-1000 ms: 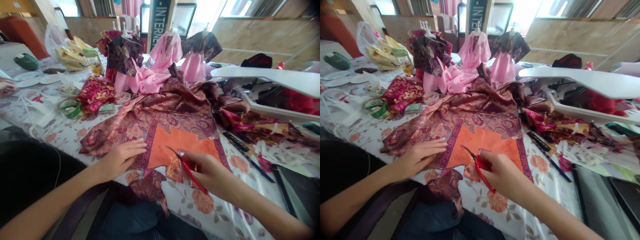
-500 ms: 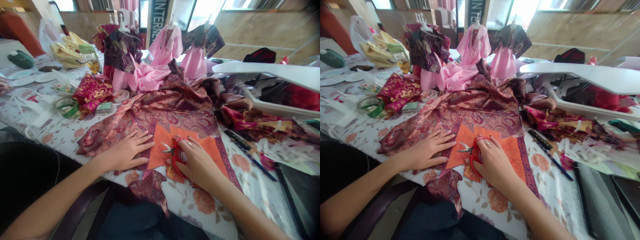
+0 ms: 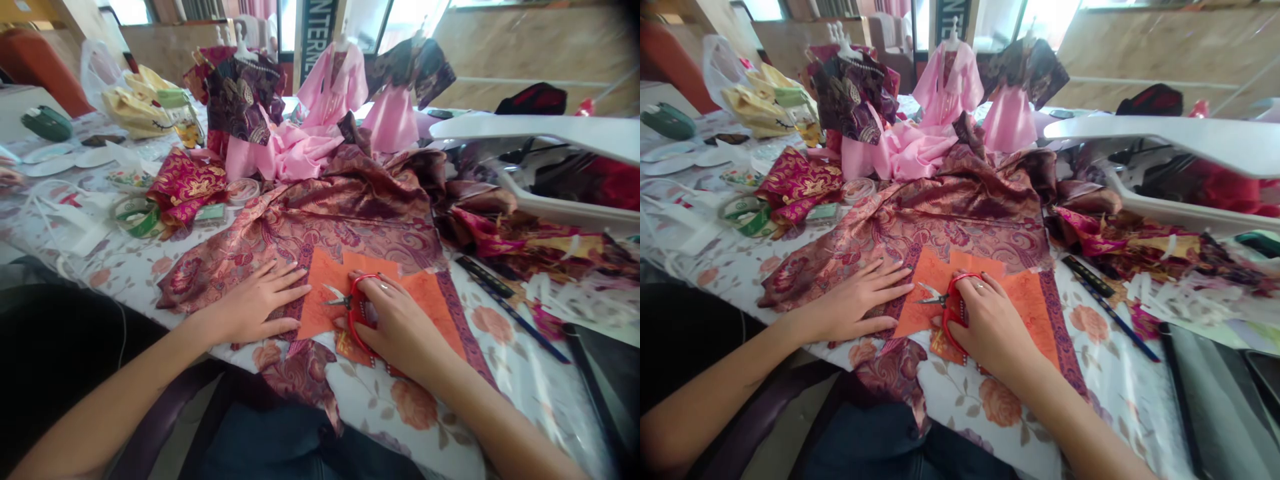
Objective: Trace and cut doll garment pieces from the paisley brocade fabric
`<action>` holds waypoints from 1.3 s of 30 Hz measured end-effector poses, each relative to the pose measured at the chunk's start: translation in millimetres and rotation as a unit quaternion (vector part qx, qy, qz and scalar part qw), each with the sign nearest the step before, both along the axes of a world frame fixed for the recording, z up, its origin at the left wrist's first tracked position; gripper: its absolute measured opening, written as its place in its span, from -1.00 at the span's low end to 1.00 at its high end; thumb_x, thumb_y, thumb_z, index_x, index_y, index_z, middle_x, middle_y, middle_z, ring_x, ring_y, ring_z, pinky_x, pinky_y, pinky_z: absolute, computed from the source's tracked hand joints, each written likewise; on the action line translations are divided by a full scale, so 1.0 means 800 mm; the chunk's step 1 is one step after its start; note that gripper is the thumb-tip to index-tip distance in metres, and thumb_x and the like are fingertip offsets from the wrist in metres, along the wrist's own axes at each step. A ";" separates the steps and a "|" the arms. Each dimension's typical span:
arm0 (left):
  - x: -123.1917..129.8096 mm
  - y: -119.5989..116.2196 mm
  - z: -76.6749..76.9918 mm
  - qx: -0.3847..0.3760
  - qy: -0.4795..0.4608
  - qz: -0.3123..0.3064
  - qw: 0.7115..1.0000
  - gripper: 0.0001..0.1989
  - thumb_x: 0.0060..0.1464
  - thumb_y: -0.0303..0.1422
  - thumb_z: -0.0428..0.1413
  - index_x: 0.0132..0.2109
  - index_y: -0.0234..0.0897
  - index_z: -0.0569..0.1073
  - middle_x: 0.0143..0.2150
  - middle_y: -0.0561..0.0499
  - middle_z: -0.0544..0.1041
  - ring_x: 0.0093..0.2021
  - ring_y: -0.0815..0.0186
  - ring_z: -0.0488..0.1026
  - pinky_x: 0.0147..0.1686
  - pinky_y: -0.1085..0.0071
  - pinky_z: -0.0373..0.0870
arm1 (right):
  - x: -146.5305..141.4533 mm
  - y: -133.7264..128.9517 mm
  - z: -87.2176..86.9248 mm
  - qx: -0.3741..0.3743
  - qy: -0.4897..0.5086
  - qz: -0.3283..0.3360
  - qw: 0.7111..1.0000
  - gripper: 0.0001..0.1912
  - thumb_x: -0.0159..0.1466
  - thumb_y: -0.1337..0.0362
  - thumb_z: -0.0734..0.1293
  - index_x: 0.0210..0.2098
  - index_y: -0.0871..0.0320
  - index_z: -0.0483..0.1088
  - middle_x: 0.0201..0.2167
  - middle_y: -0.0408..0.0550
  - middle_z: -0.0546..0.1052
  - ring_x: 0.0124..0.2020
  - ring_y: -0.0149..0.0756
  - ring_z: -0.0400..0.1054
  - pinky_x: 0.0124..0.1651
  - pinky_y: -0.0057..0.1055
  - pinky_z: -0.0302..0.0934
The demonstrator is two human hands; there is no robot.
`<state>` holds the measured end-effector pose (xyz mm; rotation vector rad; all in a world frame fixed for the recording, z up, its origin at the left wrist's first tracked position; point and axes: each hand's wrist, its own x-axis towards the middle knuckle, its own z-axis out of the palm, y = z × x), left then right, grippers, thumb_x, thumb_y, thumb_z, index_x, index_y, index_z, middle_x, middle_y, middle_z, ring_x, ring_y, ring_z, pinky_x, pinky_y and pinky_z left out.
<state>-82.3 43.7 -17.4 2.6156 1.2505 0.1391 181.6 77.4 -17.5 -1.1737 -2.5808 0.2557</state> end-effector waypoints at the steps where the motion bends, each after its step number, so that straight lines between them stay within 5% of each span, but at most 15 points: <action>1: 0.000 0.000 0.000 0.000 0.002 0.000 1.000 -0.40 0.23 -0.01 -0.11 0.32 -0.17 0.14 0.38 -0.09 0.04 0.39 0.06 -0.18 0.31 0.01 -0.26 | 0.000 0.000 0.000 0.000 0.000 0.001 1.000 -0.77 0.10 0.38 0.31 -0.24 0.13 0.24 -0.20 0.11 0.51 -0.10 0.00 0.38 0.00 -0.05 0.23; 20: -0.001 -0.001 0.002 -0.010 0.008 0.004 1.000 -0.39 0.23 0.00 -0.11 0.32 -0.15 0.13 0.39 -0.07 0.02 0.39 0.07 -0.20 0.31 0.04 -0.31 | 0.001 0.000 -0.001 -0.006 -0.003 -0.001 1.000 -0.79 0.12 0.37 0.32 -0.24 0.18 0.26 -0.21 0.11 0.49 -0.10 -0.03 0.36 0.01 -0.14 0.20; 29: 0.012 0.048 0.008 0.023 -0.018 0.005 1.000 -0.53 0.28 -0.20 -0.07 0.26 -0.23 0.22 0.37 -0.12 0.08 0.38 0.09 -0.11 0.29 0.00 -0.20 | 0.001 0.009 -0.001 -0.017 0.025 -0.103 0.994 -0.85 0.18 0.23 0.28 -0.30 0.16 0.26 -0.34 0.06 0.45 -0.26 -0.05 0.35 -0.21 -0.22 0.22; 32: 0.020 0.020 0.025 0.066 -0.135 0.094 0.984 -0.65 0.25 -0.27 -0.02 0.13 -0.27 0.35 0.24 -0.15 0.32 0.27 0.15 0.19 0.23 0.12 0.03 | 0.006 0.003 0.004 -0.008 0.099 -0.138 0.985 -0.80 0.19 0.18 0.28 -0.25 0.15 0.28 -0.31 0.05 0.46 -0.26 -0.08 0.36 -0.23 -0.26 0.20; 35: 0.026 -0.043 0.036 0.011 -0.265 0.309 0.914 -0.80 0.25 -0.24 -0.03 -0.20 -0.25 0.40 -0.29 0.02 0.55 -0.24 0.31 0.50 -0.15 0.38 0.39 | 0.009 -0.009 0.017 -0.053 0.189 -0.179 0.964 -0.76 0.18 0.09 0.31 -0.35 0.13 0.28 -0.45 -0.07 0.39 -0.42 -0.23 0.30 -0.34 -0.34 0.16; 37: 0.029 -0.083 0.035 -0.162 -0.283 0.337 0.883 -0.82 0.22 -0.21 -0.01 -0.25 -0.20 0.36 -0.44 0.11 0.50 -0.40 0.35 0.48 -0.36 0.46 0.40 | 0.008 -0.017 0.027 -0.191 0.227 -0.166 0.940 -0.69 0.17 0.02 0.33 -0.46 0.13 0.25 -0.57 -0.16 0.29 -0.53 -0.35 0.20 -0.46 -0.42 0.10; 39: 0.030 -0.110 0.031 -0.249 -0.298 0.355 0.850 -0.88 0.19 -0.26 0.03 -0.17 -0.17 0.36 -0.27 0.09 0.54 -0.27 0.34 0.50 -0.25 0.46 0.41 | 0.005 -0.024 0.035 -0.371 0.243 -0.114 0.889 -0.64 0.15 -0.02 0.35 -0.49 0.14 0.25 -0.61 -0.22 0.25 -0.59 -0.44 0.13 -0.54 -0.48 0.03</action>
